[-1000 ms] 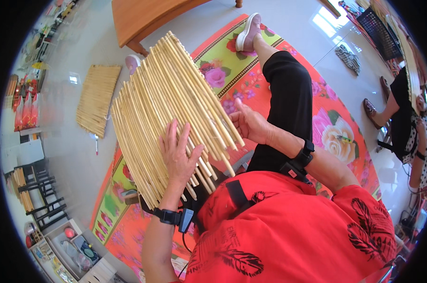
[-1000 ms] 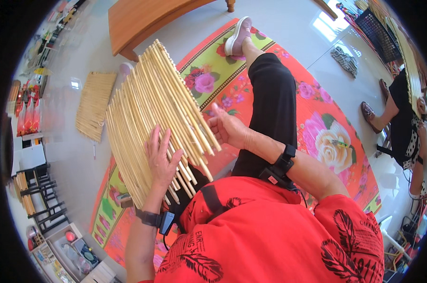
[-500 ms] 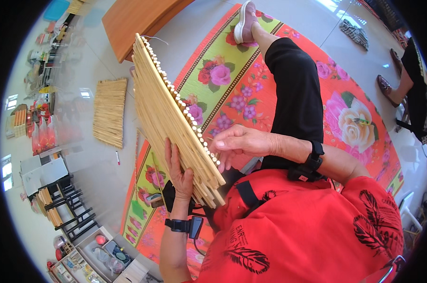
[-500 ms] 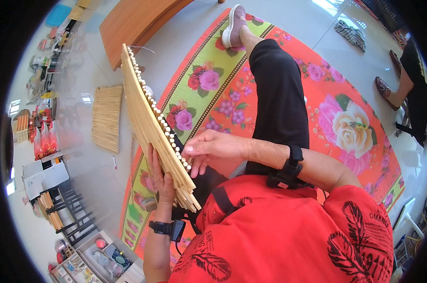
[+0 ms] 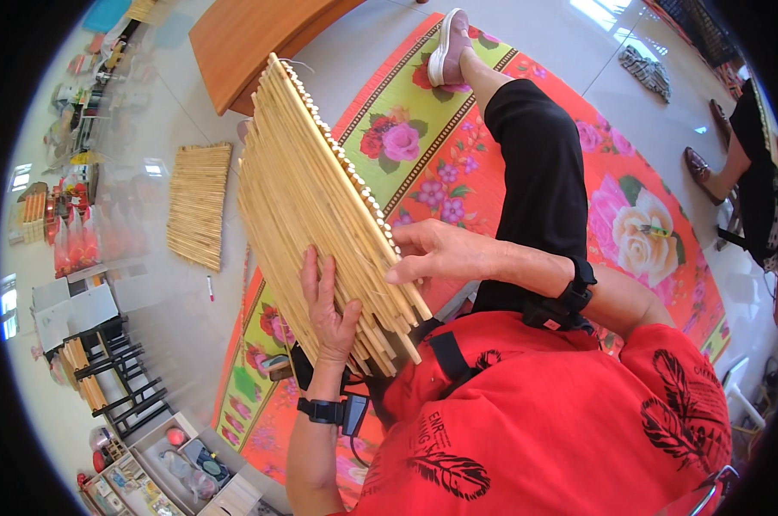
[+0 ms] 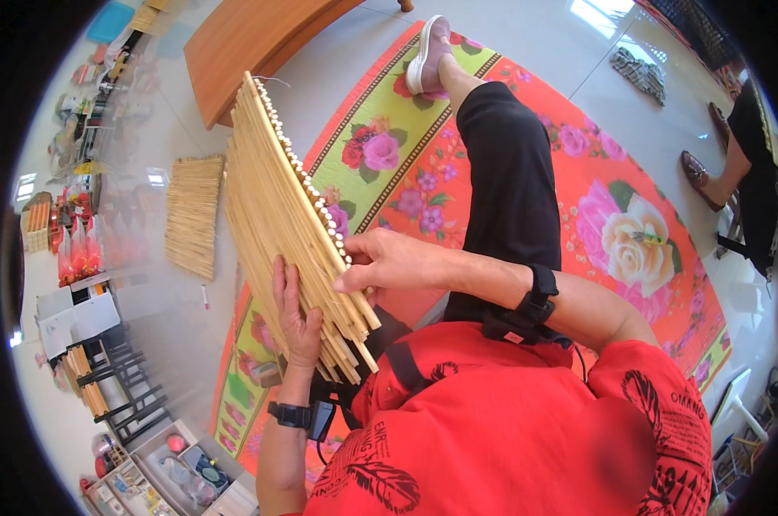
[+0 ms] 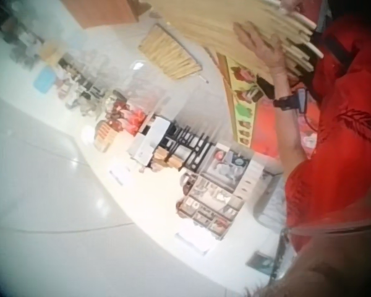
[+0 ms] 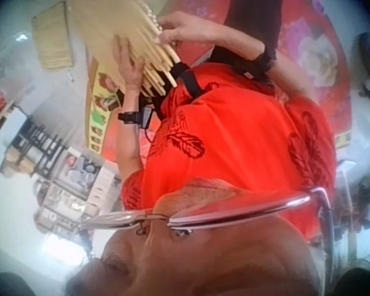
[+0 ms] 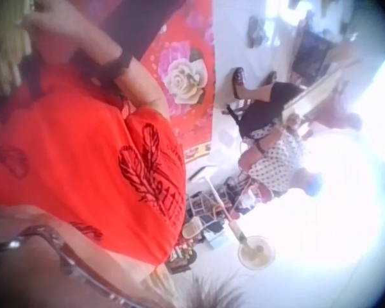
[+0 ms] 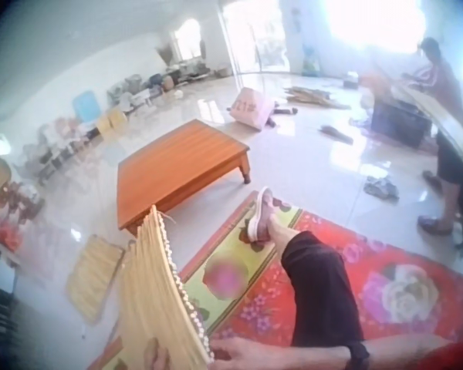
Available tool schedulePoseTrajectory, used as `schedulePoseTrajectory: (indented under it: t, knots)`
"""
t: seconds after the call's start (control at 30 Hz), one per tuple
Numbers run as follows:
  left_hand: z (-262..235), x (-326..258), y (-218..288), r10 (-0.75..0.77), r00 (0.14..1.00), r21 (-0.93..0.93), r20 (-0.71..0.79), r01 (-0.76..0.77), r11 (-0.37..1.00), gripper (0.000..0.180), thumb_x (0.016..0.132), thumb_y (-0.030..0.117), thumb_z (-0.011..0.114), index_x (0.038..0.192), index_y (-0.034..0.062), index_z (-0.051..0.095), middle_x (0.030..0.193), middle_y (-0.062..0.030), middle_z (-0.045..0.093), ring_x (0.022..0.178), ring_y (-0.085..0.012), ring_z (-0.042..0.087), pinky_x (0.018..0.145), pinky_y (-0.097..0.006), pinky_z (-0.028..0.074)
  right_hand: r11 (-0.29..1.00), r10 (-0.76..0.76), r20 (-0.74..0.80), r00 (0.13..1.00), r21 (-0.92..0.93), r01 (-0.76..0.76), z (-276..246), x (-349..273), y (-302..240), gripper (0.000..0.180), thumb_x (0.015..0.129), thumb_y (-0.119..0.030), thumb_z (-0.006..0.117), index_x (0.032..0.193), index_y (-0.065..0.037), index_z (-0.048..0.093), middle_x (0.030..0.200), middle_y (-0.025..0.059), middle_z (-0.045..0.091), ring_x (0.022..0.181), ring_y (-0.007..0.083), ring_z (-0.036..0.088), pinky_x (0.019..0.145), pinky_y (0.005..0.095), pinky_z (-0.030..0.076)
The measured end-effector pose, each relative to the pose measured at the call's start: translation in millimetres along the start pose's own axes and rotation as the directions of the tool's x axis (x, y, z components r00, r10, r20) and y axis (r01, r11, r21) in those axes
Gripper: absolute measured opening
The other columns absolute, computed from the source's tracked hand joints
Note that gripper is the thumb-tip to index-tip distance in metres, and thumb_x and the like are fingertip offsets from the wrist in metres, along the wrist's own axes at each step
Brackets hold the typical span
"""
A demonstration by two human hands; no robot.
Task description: The person is weaving a bamboo mat by hand, using a needle and thread to secure the bamboo strips together. They adjust the mat and continue weaving throughout the clip.
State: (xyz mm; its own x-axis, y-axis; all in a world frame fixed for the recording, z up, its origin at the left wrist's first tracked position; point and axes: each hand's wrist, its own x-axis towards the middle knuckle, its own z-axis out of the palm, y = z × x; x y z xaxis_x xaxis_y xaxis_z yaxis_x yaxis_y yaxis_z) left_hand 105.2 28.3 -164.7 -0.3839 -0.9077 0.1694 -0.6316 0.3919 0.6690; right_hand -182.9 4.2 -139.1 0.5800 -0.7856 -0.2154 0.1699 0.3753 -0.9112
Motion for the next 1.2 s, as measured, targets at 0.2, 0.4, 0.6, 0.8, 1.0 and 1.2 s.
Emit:
schedulePoseTrajectory:
  t: [0.2,0.4,0.6,0.8,1.0,1.2]
  knots:
    - [1,5,-1,0.047,0.998,0.105,0.035,-0.050,0.993,0.077,0.096,0.063,0.059,0.157,0.0156,0.048,0.168,-0.0187,0.030,0.155,-0.0385,0.028,0.126,-0.057,0.013,0.971,0.034,-0.130,0.991,-0.231,-0.064,-3,-7,6,0.042,0.094,-0.027,0.073,0.110,0.010,0.063,0.088,0.0157,0.072,0.075,0.0219,0.074,0.067,0.0351,0.061]
    - [1,9,4,0.045,0.995,0.254,0.091,-0.066,0.965,0.075,0.092,0.061,0.065,0.153,0.0203,0.053,0.167,-0.0157,0.035,0.154,-0.0377,0.030,0.125,-0.060,0.014,0.967,0.239,-0.114,0.964,0.113,-0.227,-12,-8,19,0.042,0.093,-0.027,0.078,0.123,0.001,0.069,0.106,0.0087,0.074,0.097,0.0191,0.071,0.078,0.0354,0.061]
    - [-8,0,1,0.041,0.997,0.277,0.072,-0.059,0.959,0.073,0.089,0.058,0.070,0.150,0.0218,0.057,0.166,-0.0140,0.036,0.154,-0.0357,0.032,0.125,-0.060,0.016,0.930,0.292,-0.258,0.921,0.300,-0.211,28,11,24,0.033,0.090,-0.008,0.073,0.120,0.005,0.068,0.102,0.0138,0.076,0.084,0.0244,0.076,0.069,0.0385,0.064]
    - [-20,-14,2,0.052,0.998,0.290,0.027,-0.058,0.955,0.072,0.094,0.056,0.065,0.153,0.0185,0.052,0.166,-0.0165,0.034,0.154,-0.0371,0.031,0.125,-0.059,0.017,0.951,0.274,-0.311,0.910,0.231,-0.207,46,12,28,0.037,0.089,-0.002,0.067,0.123,0.008,0.063,0.102,0.0169,0.075,0.086,0.0263,0.076,0.078,0.0392,0.064]
    - [-16,-33,3,-0.081,0.986,0.365,-0.146,0.130,0.922,0.083,0.099,0.057,0.057,0.155,-0.0025,0.040,0.166,-0.0233,0.031,0.154,-0.0419,0.027,0.123,-0.062,0.019,0.948,0.277,-0.330,0.902,0.245,-0.201,52,4,42,0.033,0.088,-0.006,0.067,0.119,0.007,0.064,0.102,0.0146,0.074,0.082,0.0244,0.076,0.078,0.0377,0.064]
    - [-16,-37,1,-0.178,0.967,0.385,-0.180,0.236,0.892,0.086,0.101,0.059,0.051,0.155,-0.0057,0.037,0.165,-0.0259,0.031,0.155,-0.0421,0.025,0.124,-0.062,0.019,0.958,0.257,-0.320,0.912,0.209,-0.197,44,8,49,0.033,0.088,-0.006,0.067,0.118,0.005,0.065,0.102,0.0135,0.074,0.084,0.0237,0.075,0.079,0.0379,0.064]
